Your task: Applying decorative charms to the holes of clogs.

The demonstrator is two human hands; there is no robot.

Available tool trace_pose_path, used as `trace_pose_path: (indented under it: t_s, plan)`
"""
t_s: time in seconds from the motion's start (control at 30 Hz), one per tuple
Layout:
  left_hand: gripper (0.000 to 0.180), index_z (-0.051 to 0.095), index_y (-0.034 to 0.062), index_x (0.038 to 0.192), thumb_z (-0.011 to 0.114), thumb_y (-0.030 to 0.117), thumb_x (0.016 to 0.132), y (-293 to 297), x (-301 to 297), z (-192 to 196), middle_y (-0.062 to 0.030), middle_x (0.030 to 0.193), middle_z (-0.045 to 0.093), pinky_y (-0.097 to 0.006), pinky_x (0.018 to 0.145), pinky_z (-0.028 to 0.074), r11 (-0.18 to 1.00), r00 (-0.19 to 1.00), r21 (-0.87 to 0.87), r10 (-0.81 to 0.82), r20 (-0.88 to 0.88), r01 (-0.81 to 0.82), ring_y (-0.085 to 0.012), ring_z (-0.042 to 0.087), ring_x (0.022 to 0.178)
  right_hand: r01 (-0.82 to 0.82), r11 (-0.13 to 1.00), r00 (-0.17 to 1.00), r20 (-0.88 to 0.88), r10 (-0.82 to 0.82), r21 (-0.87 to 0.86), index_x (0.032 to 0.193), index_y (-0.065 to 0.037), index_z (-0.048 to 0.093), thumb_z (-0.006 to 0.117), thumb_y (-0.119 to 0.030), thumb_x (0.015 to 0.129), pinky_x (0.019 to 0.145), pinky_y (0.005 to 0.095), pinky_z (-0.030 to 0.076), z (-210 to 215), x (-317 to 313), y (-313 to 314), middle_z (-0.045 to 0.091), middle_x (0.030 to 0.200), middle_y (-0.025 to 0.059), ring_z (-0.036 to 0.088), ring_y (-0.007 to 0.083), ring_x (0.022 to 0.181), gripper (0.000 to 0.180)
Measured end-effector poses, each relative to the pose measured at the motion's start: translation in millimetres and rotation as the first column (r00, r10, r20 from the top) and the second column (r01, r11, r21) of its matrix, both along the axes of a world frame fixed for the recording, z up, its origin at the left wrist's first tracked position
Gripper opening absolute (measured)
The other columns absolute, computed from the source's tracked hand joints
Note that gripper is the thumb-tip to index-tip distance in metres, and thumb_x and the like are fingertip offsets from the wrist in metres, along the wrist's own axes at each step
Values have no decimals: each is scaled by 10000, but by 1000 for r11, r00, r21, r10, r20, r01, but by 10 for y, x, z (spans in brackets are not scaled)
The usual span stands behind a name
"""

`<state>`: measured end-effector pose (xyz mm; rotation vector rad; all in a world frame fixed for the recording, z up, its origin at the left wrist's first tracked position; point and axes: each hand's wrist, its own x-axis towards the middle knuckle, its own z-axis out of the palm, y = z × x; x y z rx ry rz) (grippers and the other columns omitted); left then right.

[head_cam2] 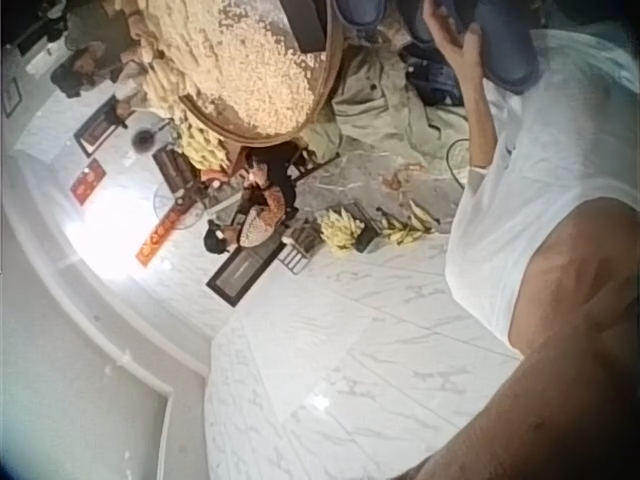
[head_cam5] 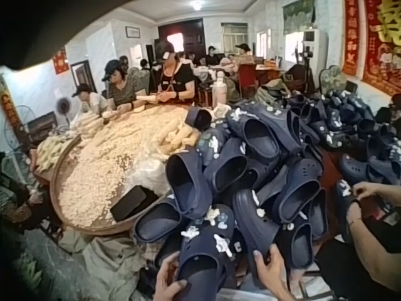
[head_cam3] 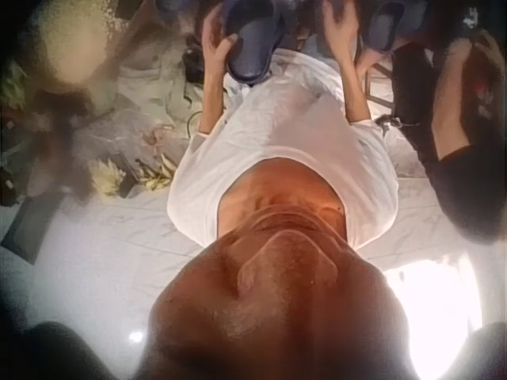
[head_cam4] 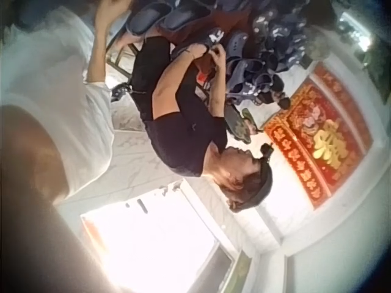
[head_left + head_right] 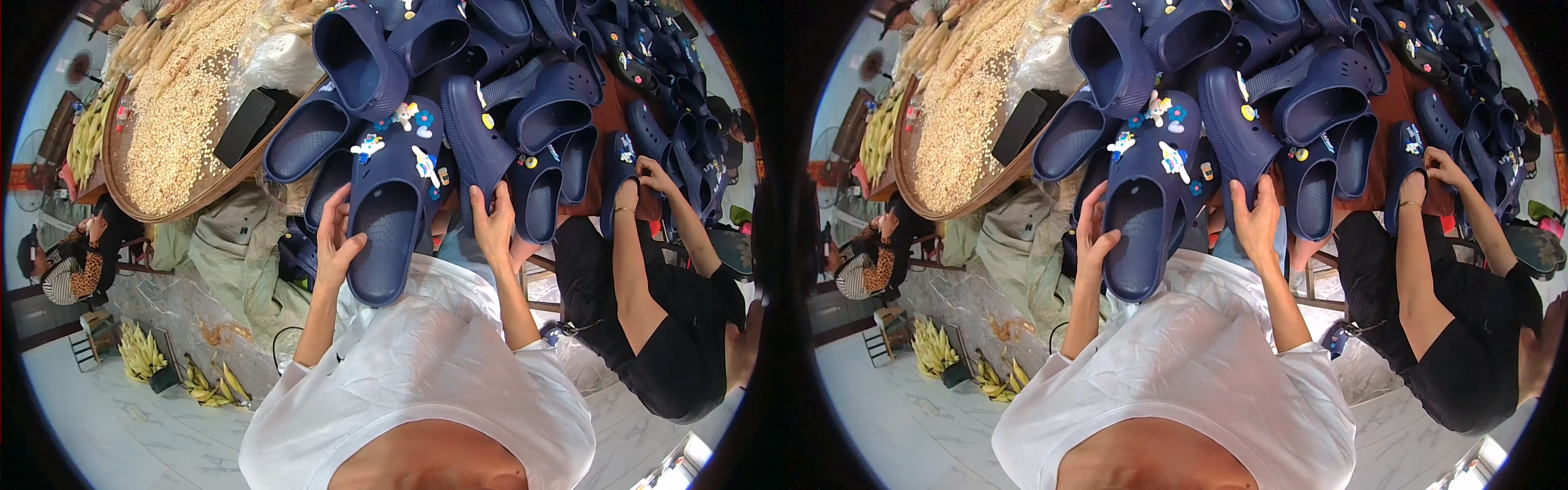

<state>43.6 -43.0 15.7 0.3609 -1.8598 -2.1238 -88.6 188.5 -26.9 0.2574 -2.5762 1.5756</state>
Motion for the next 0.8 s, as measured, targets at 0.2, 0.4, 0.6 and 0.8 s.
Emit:
trace_pose_path:
  t_s: [0.2,0.4,0.6,0.8]
  plan:
    - [702,400,60,1397,641,77,737,-1,-94,173,-96,1106,571,-288,949,405,999,990,39,-15,140,10,-173,555,1052,149,987,964,-214,-159,-64,1103,3,506,685,-167,867,679,336,459,124,52,0,552,892,105,551,210,738,341]
    - [643,446,50,1352,671,58,750,92,-68,240,-114,1168,551,-312,872,456,983,987,-172,89,137,-64,-179,564,1034,-130,964,991,-63,119,-232,1102,-10,524,662,-104,876,659,255,474,646,121,-266,548,893,72,566,120,748,281]
    - [525,528,33,1283,655,53,775,184,-152,342,-118,1220,568,-343,932,428,665,982,-728,178,-65,-169,-223,548,1113,-264,933,953,81,291,-246,1087,-26,505,797,-297,752,652,268,469,784,-82,-730,528,930,80,526,126,727,520]
    - [378,581,11,1184,601,-18,808,261,-150,324,-114,1144,588,-303,854,459,639,944,-702,290,-159,-314,-199,576,1030,-269,959,953,121,279,-89,1016,-20,491,747,-332,770,626,284,467,953,-66,-766,521,818,58,491,136,650,473]
